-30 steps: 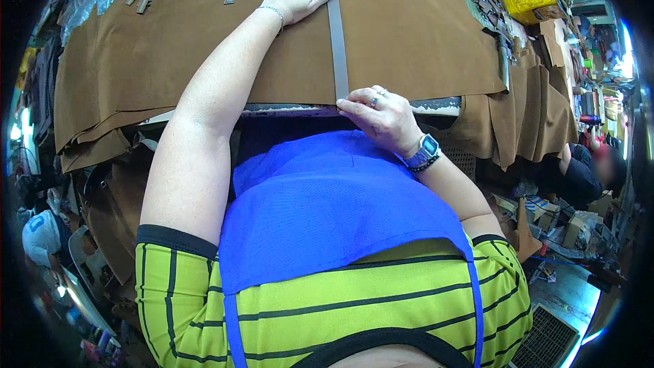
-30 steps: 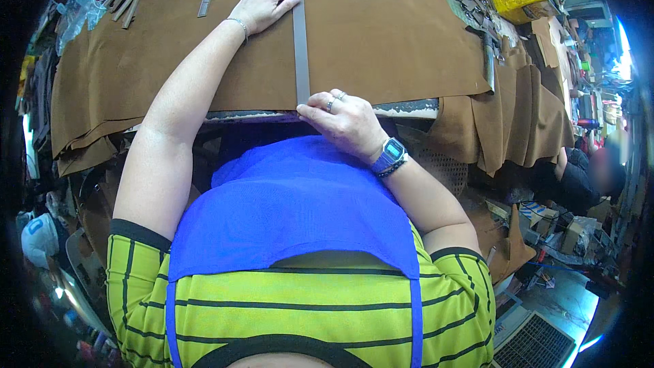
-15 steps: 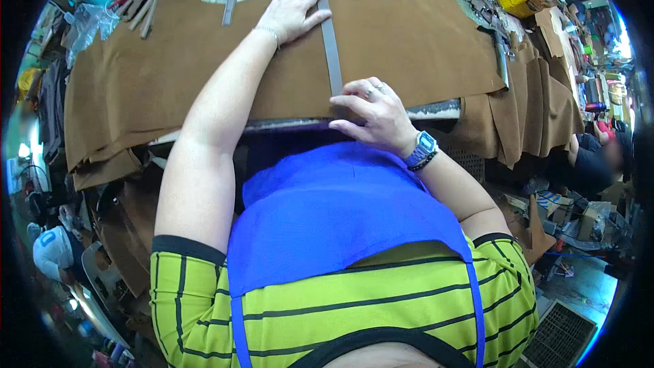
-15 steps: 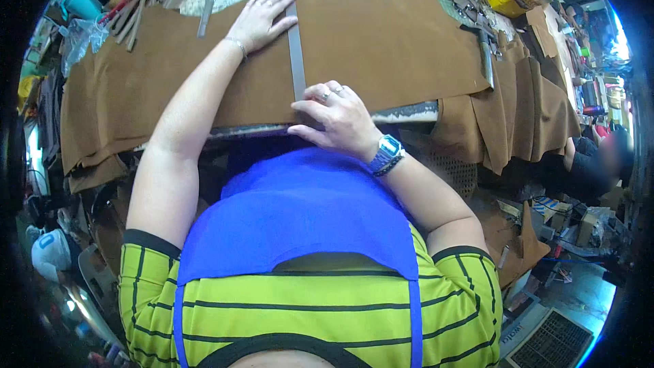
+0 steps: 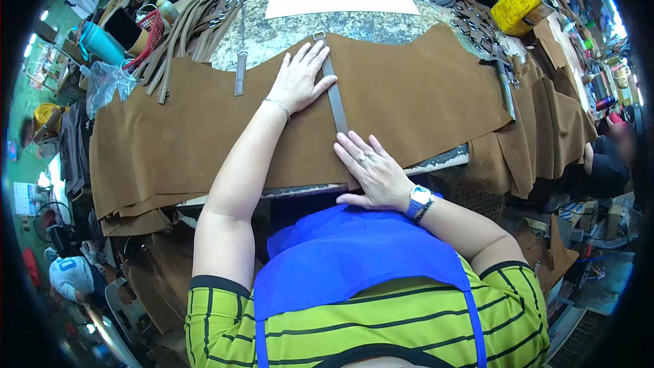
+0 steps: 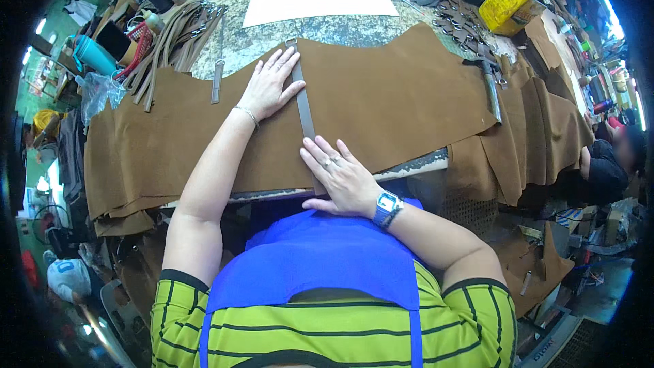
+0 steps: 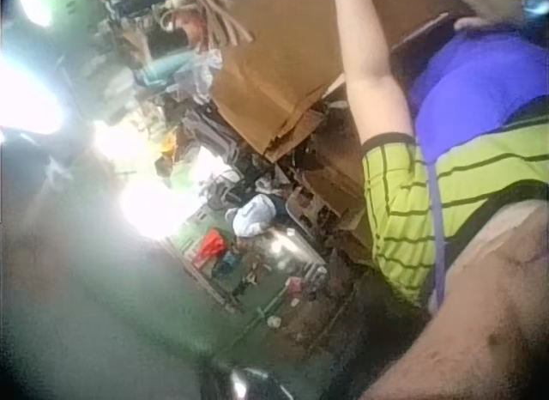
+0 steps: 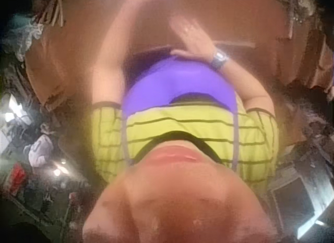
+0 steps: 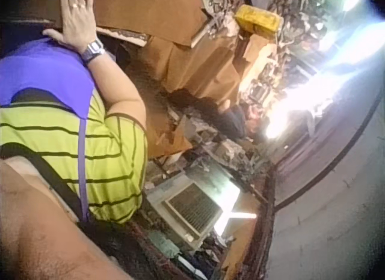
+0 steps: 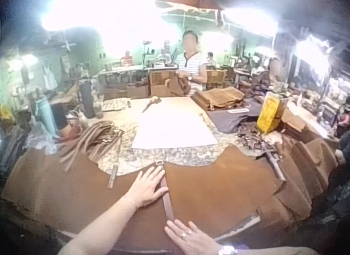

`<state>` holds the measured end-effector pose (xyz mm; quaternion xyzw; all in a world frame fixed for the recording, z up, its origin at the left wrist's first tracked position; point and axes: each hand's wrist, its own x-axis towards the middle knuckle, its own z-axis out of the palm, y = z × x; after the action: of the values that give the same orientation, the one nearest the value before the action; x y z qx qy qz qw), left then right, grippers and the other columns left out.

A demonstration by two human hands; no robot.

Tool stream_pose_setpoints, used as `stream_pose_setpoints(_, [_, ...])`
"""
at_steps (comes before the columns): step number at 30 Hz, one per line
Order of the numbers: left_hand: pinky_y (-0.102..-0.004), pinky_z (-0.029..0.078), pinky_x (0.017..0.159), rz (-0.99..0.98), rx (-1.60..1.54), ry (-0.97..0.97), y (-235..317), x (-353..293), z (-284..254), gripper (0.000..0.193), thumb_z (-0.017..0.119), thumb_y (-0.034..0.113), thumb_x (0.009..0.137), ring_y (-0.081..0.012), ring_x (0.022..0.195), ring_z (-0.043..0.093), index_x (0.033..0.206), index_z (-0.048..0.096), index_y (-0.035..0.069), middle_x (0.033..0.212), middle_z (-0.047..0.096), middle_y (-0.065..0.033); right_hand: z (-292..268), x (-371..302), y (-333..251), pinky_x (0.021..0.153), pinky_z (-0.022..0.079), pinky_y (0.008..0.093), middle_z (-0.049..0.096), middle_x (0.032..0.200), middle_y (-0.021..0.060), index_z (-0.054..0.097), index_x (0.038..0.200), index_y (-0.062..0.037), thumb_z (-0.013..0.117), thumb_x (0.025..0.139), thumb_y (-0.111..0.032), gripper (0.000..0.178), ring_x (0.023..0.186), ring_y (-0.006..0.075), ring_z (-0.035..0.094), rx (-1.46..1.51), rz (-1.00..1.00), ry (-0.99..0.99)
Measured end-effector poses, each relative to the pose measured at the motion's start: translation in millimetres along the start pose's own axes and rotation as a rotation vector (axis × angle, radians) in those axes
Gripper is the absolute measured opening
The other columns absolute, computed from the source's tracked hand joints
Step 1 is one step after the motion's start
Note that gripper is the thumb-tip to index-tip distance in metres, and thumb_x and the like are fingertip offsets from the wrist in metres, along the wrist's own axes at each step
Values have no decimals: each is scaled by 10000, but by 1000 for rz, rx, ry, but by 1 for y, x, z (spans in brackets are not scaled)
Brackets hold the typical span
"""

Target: Applying and hammering leather straps onto a large leather component for a bag or garment.

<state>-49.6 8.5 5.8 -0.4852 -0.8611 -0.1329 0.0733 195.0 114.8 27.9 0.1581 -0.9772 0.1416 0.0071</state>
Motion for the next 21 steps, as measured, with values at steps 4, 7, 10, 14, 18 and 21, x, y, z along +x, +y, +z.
stream_pose_setpoints(4, [-506,253,1090,22,-44,2,0,10,3,626,472,453,917,-299,1365,268,1373,372,37,1475,300,-125,-1,1,-1,1115,187,486,240,1494,167,279,1418,-17,501,807,-649,907,1392,305,213,11,16,0])
stream_pose_setpoints(7, [-500,256,1092,-12,-93,36,3,14,8,604,469,420,920,-303,1361,276,1363,380,19,1469,304,-143,0,3,-1,1113,189,487,248,1491,169,298,1412,-17,499,801,-665,913,1391,296,224,45,45,31])
stream_pose_setpoints(10, [-490,270,1088,-46,-85,45,7,17,10,574,456,381,935,-313,1360,281,1363,373,7,1460,316,-159,-1,5,-1,1113,188,484,249,1491,169,301,1409,-13,495,802,-668,914,1391,295,226,46,52,-4])
stream_pose_setpoints(14, [-497,275,1084,-65,-105,-7,10,17,10,566,443,364,939,-308,1366,269,1370,362,7,1464,308,-158,1,4,-1,1125,139,469,288,1473,179,338,1388,9,483,793,-692,930,1382,301,252,14,45,-11])
stream_pose_setpoints(18, [-499,250,1095,-67,-101,-9,12,15,12,568,427,367,942,-300,1370,264,1378,350,11,1472,295,-160,1,3,-2,1120,157,472,264,1487,162,329,1396,-14,467,811,-678,896,1391,278,232,10,62,-33])
stream_pose_setpoints(21, [-496,237,1100,-76,-106,5,12,14,15,570,420,369,946,-300,1373,259,1384,341,13,1479,280,-159,3,3,-1,1124,142,467,267,1487,158,334,1396,-19,457,816,-680,888,1391,274,232,4,57,-28])
